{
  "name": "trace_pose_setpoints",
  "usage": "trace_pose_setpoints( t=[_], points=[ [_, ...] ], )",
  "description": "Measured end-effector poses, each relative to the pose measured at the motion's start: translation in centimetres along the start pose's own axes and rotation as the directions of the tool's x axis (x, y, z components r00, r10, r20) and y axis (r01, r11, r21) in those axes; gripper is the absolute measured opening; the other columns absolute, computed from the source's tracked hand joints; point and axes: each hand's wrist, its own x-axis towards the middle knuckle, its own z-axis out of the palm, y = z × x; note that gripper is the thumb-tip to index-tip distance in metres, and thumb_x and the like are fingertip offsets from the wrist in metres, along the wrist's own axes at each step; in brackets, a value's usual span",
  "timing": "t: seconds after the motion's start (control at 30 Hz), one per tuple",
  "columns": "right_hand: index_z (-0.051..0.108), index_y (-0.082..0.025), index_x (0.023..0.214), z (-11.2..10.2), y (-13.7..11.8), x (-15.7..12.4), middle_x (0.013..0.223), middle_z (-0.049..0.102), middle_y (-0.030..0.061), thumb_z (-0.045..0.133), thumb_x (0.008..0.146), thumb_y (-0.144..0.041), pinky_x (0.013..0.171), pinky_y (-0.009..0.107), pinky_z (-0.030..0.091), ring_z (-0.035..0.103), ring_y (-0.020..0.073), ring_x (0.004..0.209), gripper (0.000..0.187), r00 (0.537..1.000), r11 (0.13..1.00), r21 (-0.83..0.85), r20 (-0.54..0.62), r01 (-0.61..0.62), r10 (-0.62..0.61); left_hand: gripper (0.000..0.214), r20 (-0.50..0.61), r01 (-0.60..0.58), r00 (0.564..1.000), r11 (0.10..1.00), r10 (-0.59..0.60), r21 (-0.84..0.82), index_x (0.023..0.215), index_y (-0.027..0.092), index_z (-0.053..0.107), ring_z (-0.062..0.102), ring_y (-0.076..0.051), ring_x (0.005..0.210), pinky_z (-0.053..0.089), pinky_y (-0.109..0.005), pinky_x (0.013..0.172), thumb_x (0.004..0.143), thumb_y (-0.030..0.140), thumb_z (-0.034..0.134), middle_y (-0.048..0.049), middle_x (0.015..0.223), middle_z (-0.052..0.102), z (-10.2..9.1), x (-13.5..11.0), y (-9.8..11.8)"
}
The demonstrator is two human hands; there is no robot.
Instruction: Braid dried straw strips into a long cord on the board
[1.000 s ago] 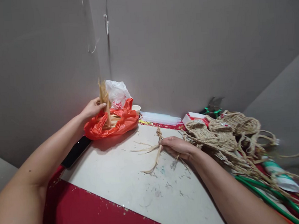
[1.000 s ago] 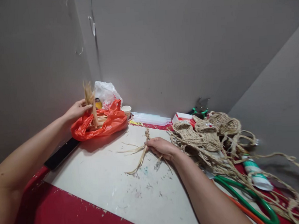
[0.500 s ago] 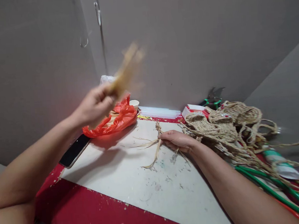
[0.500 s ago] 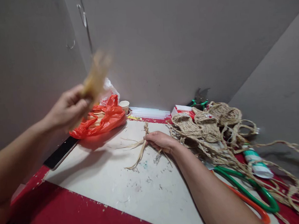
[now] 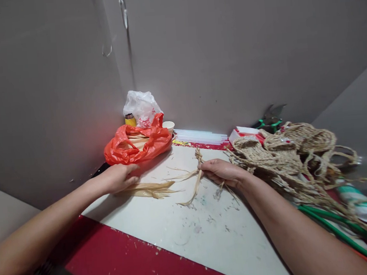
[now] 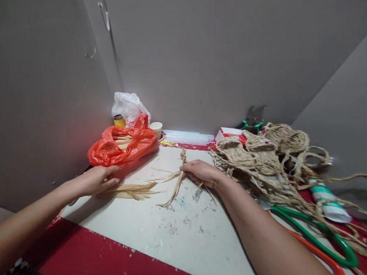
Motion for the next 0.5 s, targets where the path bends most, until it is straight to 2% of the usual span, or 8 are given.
trace_pose_setpoints(
  t=[0.07,0.13,0.2,0.3,0.37,0.43,0.5],
  points=[
    [0.055,-0.013,0.060,0.0,-0.1,-0.1,0.040,0.023,-0.0092,0.055,0.075,-0.034,0.036,0.021,0.009,0.016,0.0030,0.035,0.025,1.000,1.000,-0.002,0.002,-0.007,0.007,0.053,-0.126,0.096,0.989,0.984,-0.077,0.150,0.133,0.021,0.045,0.060,-0.024,0.082,0.043,-0.033,0.070,0.086,0.046,0.038,-0.0148,0.103,0.063,0.8,0.8,-0.6],
    [0.055,-0.013,0.061,0.0,-0.1,-0.1,0.040,0.023,-0.0092,0.054,0.075,-0.034,0.037,0.021,0.009,0.015,0.0030,0.035,0.026,1.000,1.000,-0.003,0.005,-0.006,0.006,0.057,-0.282,0.135,0.957,0.965,-0.068,0.224,0.140,0.024,0.035,0.055,-0.029,0.103,0.042,-0.038,0.082,0.088,0.046,0.035,-0.0187,0.130,0.049,1.4,2.4,-1.2],
    [0.055,-0.013,0.060,0.1,-0.1,-0.1,0.041,0.022,-0.0096,0.056,0.074,-0.036,0.036,0.021,0.009,0.014,0.0031,0.036,0.026,1.000,1.000,0.001,0.009,-0.002,0.002,0.060,-0.390,0.146,0.920,0.962,-0.047,0.229,0.144,0.027,0.026,0.040,-0.032,0.123,0.036,-0.043,0.093,0.088,0.047,0.033,-0.0159,0.147,0.028,1.4,4.8,-1.9],
    [0.053,-0.014,0.060,0.0,0.1,-0.1,0.041,0.022,-0.0100,0.058,0.072,-0.038,0.036,0.020,0.010,0.014,0.0030,0.036,0.027,1.000,1.000,0.006,0.018,0.006,-0.006,0.061,-0.439,0.166,0.894,0.974,-0.085,0.151,0.145,0.034,0.020,0.027,-0.035,0.132,0.032,-0.050,0.098,0.088,0.049,0.034,-0.0085,0.154,0.011,0.2,9.5,-3.0],
    [0.051,-0.014,0.060,0.0,0.2,0.0,0.042,0.024,-0.0099,0.058,0.071,-0.040,0.035,0.020,0.011,0.015,0.0027,0.036,0.029,1.000,1.000,0.000,0.021,0.011,-0.011,0.063,-0.455,0.194,0.876,0.981,-0.160,0.028,0.145,0.036,0.017,0.027,-0.036,0.133,0.034,-0.049,0.097,0.087,0.054,0.033,-0.0063,0.155,0.008,-0.7,13.0,-3.8],
    [0.050,-0.015,0.060,-0.2,0.4,0.1,0.042,0.024,-0.0101,0.059,0.070,-0.042,0.035,0.020,0.011,0.016,0.0024,0.036,0.030,1.000,1.000,-0.001,0.018,0.009,-0.009,0.066,-0.437,0.210,0.865,0.968,-0.248,-0.134,0.146,0.028,0.014,0.036,-0.031,0.130,0.036,-0.041,0.097,0.088,0.055,0.029,-0.0115,0.154,0.013,-1.3,16.1,-4.6],
    [0.049,-0.016,0.061,-0.2,0.5,0.2,0.043,0.022,-0.0103,0.060,0.069,-0.043,0.036,0.019,0.011,0.015,0.0023,0.036,0.031,1.000,1.000,0.006,0.020,-0.005,0.005,0.063,-0.364,0.275,0.862,0.928,-0.354,-0.251,0.145,0.022,0.019,0.041,-0.025,0.127,0.037,-0.035,0.097,0.090,0.053,0.024,-0.0136,0.147,0.031,-1.2,18.6,-5.3]
  ],
)
